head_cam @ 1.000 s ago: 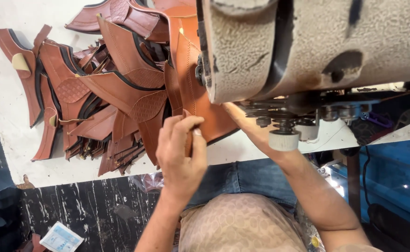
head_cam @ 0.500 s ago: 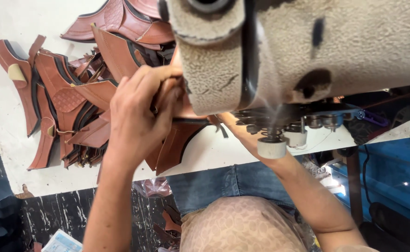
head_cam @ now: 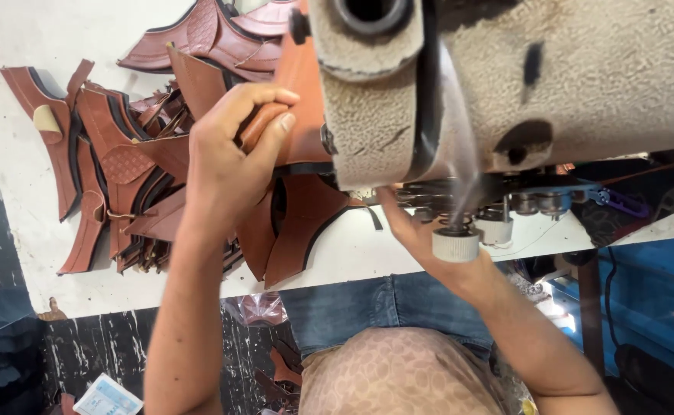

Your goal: Stitching together multiple leather components using a heavy-duty sewing machine to construct shoe uppers.

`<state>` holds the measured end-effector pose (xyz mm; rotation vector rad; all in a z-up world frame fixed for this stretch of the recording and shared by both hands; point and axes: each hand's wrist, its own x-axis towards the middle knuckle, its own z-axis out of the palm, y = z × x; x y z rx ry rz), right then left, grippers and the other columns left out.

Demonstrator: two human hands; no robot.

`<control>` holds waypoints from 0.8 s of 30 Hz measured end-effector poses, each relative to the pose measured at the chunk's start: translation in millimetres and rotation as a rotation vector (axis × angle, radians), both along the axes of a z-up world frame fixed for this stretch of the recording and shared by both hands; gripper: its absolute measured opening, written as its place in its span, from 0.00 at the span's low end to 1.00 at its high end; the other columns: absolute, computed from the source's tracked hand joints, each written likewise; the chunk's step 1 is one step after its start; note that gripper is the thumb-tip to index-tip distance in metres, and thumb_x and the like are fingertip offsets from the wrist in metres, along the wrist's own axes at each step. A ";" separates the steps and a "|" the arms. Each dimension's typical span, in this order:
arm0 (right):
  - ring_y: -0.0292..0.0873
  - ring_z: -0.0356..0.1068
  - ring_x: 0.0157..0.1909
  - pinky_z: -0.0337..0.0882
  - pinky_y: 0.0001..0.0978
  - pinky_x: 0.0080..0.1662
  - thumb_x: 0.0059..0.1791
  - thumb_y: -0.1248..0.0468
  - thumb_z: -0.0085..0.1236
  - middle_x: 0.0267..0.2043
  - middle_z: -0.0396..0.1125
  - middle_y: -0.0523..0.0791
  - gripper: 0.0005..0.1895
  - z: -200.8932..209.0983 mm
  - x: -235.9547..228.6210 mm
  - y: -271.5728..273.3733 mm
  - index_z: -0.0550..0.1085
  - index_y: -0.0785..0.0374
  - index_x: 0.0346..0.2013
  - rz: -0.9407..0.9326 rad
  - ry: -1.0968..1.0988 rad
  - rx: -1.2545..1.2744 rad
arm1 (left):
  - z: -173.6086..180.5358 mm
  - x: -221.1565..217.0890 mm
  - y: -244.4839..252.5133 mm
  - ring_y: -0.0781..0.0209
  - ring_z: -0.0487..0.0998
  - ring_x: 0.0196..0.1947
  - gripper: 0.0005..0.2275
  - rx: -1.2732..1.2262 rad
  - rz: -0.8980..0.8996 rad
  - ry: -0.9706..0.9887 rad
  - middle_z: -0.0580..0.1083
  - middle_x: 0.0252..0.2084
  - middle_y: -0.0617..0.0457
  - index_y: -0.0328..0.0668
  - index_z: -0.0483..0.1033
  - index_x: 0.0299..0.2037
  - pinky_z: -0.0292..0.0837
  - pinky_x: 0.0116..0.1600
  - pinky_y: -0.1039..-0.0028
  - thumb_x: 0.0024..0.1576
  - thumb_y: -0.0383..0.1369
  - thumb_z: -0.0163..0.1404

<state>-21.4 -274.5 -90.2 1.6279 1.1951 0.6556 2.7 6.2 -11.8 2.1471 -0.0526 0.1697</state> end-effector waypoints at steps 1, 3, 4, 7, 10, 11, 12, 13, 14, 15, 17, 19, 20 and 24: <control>0.41 0.61 0.65 0.67 0.34 0.60 0.59 0.61 0.44 0.69 0.58 0.49 0.25 7.1 1.0 -1.1 0.62 0.68 0.70 0.026 -0.112 0.011 | -2.2 -7.4 -3.6 0.68 0.77 0.40 0.07 -0.053 0.091 0.004 0.77 0.42 0.52 0.36 0.77 0.50 0.74 0.46 0.77 0.63 0.24 0.53; 0.42 0.64 0.61 0.69 0.35 0.57 0.60 0.60 0.46 0.66 0.61 0.49 0.23 15.9 3.2 -4.2 0.65 0.68 0.68 0.056 -0.223 0.024 | -10.8 -23.7 -10.8 0.71 0.75 0.38 0.06 -0.104 0.187 0.009 0.77 0.40 0.54 0.36 0.77 0.49 0.72 0.43 0.79 0.63 0.23 0.55; 0.42 0.67 0.58 0.70 0.36 0.54 0.60 0.59 0.48 0.64 0.64 0.48 0.22 17.7 4.3 -6.2 0.67 0.69 0.67 0.074 -0.299 0.033 | -17.1 -32.6 -14.4 0.72 0.75 0.40 0.06 -0.153 0.218 -0.054 0.76 0.41 0.55 0.37 0.77 0.49 0.72 0.45 0.80 0.64 0.22 0.55; 0.43 0.70 0.55 0.72 0.37 0.52 0.60 0.59 0.50 0.60 0.67 0.48 0.21 15.3 4.9 -6.4 0.70 0.68 0.64 0.101 -0.300 0.051 | -34.0 -59.2 -30.8 0.75 0.72 0.39 0.06 -0.266 0.327 -0.091 0.75 0.39 0.58 0.36 0.76 0.49 0.69 0.44 0.83 0.64 0.20 0.55; 0.42 0.70 0.56 0.73 0.34 0.54 0.60 0.59 0.51 0.58 0.67 0.47 0.22 8.9 3.3 -1.4 0.69 0.66 0.65 0.043 -0.209 0.155 | -44.1 -75.6 -53.4 0.77 0.70 0.36 0.06 -0.402 0.455 -0.076 0.73 0.36 0.61 0.35 0.76 0.48 0.67 0.43 0.85 0.63 0.21 0.55; 0.41 0.70 0.57 0.73 0.33 0.56 0.60 0.57 0.51 0.58 0.67 0.46 0.24 6.5 2.4 2.6 0.67 0.66 0.68 -0.019 -0.190 0.257 | -46.0 -80.4 -59.9 0.78 0.69 0.36 0.05 -0.466 0.512 -0.090 0.73 0.36 0.62 0.35 0.76 0.47 0.67 0.44 0.86 0.63 0.22 0.56; 0.41 0.70 0.57 0.73 0.33 0.56 0.60 0.57 0.51 0.58 0.67 0.46 0.24 -9.1 0.6 4.5 0.67 0.66 0.68 -0.014 -0.189 0.258 | -50.5 -82.9 -63.9 0.78 0.69 0.36 0.05 -0.465 0.516 -0.091 0.73 0.36 0.62 0.35 0.76 0.47 0.67 0.44 0.86 0.63 0.22 0.56; 0.39 0.68 0.57 0.72 0.32 0.57 0.61 0.59 0.48 0.57 0.65 0.46 0.24 -24.8 -1.6 6.7 0.65 0.66 0.69 0.004 -0.281 0.066 | -54.5 -85.9 -67.9 0.78 0.68 0.35 0.05 -0.493 0.568 -0.094 0.72 0.35 0.62 0.34 0.76 0.47 0.66 0.43 0.86 0.64 0.22 0.56; 0.37 0.66 0.56 0.72 0.32 0.57 0.61 0.60 0.46 0.56 0.64 0.45 0.23 -40.2 -3.6 7.9 0.63 0.67 0.71 0.024 -0.372 -0.127 | -58.3 -88.7 -72.8 0.77 0.66 0.35 0.04 -0.521 0.620 -0.097 0.71 0.34 0.62 0.34 0.75 0.46 0.65 0.43 0.86 0.65 0.22 0.56; 0.37 0.66 0.56 0.72 0.32 0.57 0.61 0.60 0.46 0.56 0.64 0.45 0.23 -45.1 -5.0 8.5 0.63 0.67 0.71 0.023 -0.372 -0.124 | -57.7 -89.1 -76.8 0.77 0.66 0.35 0.04 -0.518 0.620 -0.097 0.71 0.34 0.62 0.34 0.75 0.46 0.65 0.43 0.86 0.65 0.22 0.56; 0.34 0.64 0.55 0.71 0.31 0.58 0.63 0.62 0.42 0.54 0.62 0.45 0.23 -54.6 -6.0 6.6 0.61 0.68 0.73 0.038 -0.492 -0.383 | -56.6 -87.7 -87.8 0.76 0.70 0.37 0.04 -0.580 0.651 -0.111 0.73 0.38 0.61 0.35 0.74 0.46 0.68 0.45 0.84 0.64 0.23 0.55; 0.36 0.62 0.58 0.68 0.31 0.58 0.62 0.62 0.40 0.60 0.60 0.45 0.25 -37.5 -5.3 8.0 0.58 0.67 0.74 -0.074 -0.238 -0.158 | -54.7 -88.6 -97.9 0.76 0.70 0.37 0.04 -0.526 0.649 -0.113 0.72 0.37 0.61 0.35 0.74 0.46 0.69 0.46 0.84 0.64 0.23 0.55; 0.37 0.61 0.61 0.66 0.30 0.59 0.62 0.62 0.38 0.65 0.58 0.45 0.27 -29.2 -4.5 8.9 0.54 0.66 0.76 -0.181 0.018 0.067 | -54.1 -88.4 -102.4 0.75 0.69 0.37 0.04 -0.472 0.649 -0.114 0.71 0.36 0.61 0.35 0.73 0.46 0.69 0.46 0.84 0.64 0.23 0.55; 0.39 0.58 0.65 0.63 0.30 0.60 0.62 0.62 0.34 0.72 0.55 0.44 0.29 4.4 3.0 16.9 0.50 0.65 0.78 -0.324 0.362 0.357 | -51.8 -87.7 -108.9 0.73 0.72 0.39 0.06 -0.444 0.611 -0.070 0.73 0.39 0.58 0.35 0.74 0.50 0.71 0.47 0.82 0.66 0.22 0.54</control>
